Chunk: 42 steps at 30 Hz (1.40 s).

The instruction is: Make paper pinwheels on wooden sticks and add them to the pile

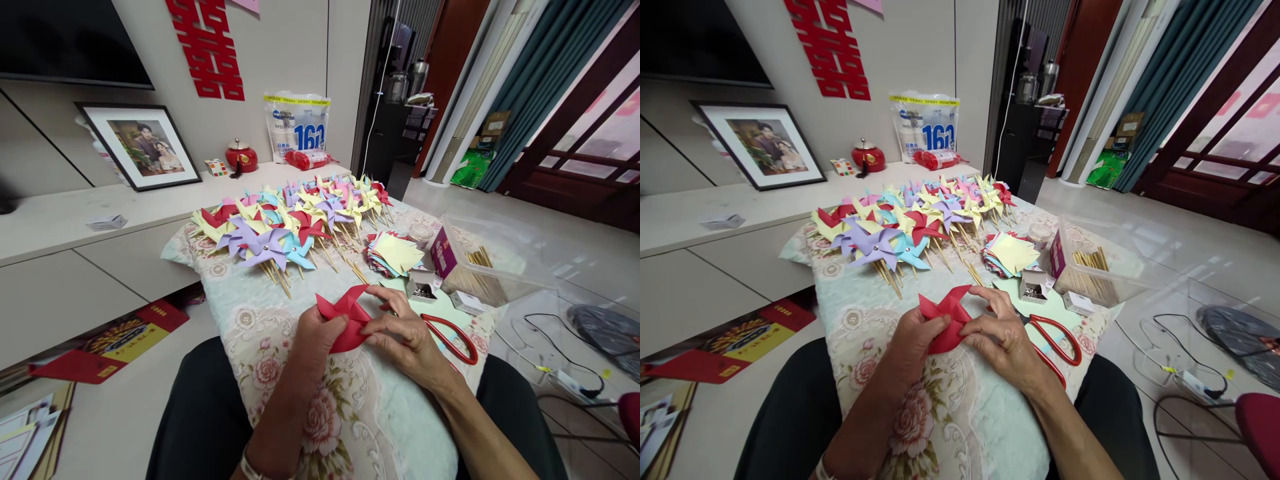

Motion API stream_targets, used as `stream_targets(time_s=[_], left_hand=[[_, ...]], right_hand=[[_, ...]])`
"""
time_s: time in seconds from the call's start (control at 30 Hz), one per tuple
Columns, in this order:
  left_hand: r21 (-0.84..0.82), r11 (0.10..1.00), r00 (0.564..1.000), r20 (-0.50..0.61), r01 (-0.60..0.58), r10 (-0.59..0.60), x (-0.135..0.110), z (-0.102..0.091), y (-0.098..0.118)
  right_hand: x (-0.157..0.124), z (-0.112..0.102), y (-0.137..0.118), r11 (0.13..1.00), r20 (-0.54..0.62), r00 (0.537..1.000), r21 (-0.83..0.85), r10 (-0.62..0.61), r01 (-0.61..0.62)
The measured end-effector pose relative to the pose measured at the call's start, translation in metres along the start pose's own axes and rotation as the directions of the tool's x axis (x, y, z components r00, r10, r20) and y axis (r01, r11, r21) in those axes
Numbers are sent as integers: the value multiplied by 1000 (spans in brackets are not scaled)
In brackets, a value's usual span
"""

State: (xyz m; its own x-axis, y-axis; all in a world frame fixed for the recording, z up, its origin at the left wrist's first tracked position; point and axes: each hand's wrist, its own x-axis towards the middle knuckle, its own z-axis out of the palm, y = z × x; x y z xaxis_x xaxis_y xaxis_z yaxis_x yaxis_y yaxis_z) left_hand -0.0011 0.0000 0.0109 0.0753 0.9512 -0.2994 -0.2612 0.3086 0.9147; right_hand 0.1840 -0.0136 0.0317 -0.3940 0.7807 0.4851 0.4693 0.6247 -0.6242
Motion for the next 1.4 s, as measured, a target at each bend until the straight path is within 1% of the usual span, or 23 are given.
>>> stream_targets(time_s=[0.1,0.2,0.3,0.47,0.67,0.83,0.97,1.1,1.23,1.4], left_hand=[[-2,1000,999,-41,-17,17,0,3,0],[35,998,997,-62,-44,46,-1,5,1],[68,996,997,-43,-61,64,-1,8,3],[71,996,998,24,-51,50,-1,10,3],[195,979,998,-5,-55,57,1,9,1],[197,978,997,23,-72,69,1,8,1],[216,973,997,34,-80,74,4,5,-5],[241,966,995,34,-94,89,6,4,-10],[233,966,993,50,-115,106,5,4,-9],[236,967,996,36,-92,86,3,5,-7]], right_hand=[[0,2,-5,998,3,998,29,59,-59],[0,4,-8,994,-8,995,40,102,-102],[0,8,-9,993,-30,993,37,115,-114],[0,14,-9,988,-47,988,46,150,-148],[0,19,-4,981,-74,979,66,188,-183],[0,18,-5,974,-61,975,84,215,-209],[2,16,-8,970,-34,975,117,218,-213],[2,16,-9,974,-32,978,101,206,-202],[2,16,-9,979,-28,981,69,194,-191],[3,17,-11,977,-24,980,77,199,-197]])
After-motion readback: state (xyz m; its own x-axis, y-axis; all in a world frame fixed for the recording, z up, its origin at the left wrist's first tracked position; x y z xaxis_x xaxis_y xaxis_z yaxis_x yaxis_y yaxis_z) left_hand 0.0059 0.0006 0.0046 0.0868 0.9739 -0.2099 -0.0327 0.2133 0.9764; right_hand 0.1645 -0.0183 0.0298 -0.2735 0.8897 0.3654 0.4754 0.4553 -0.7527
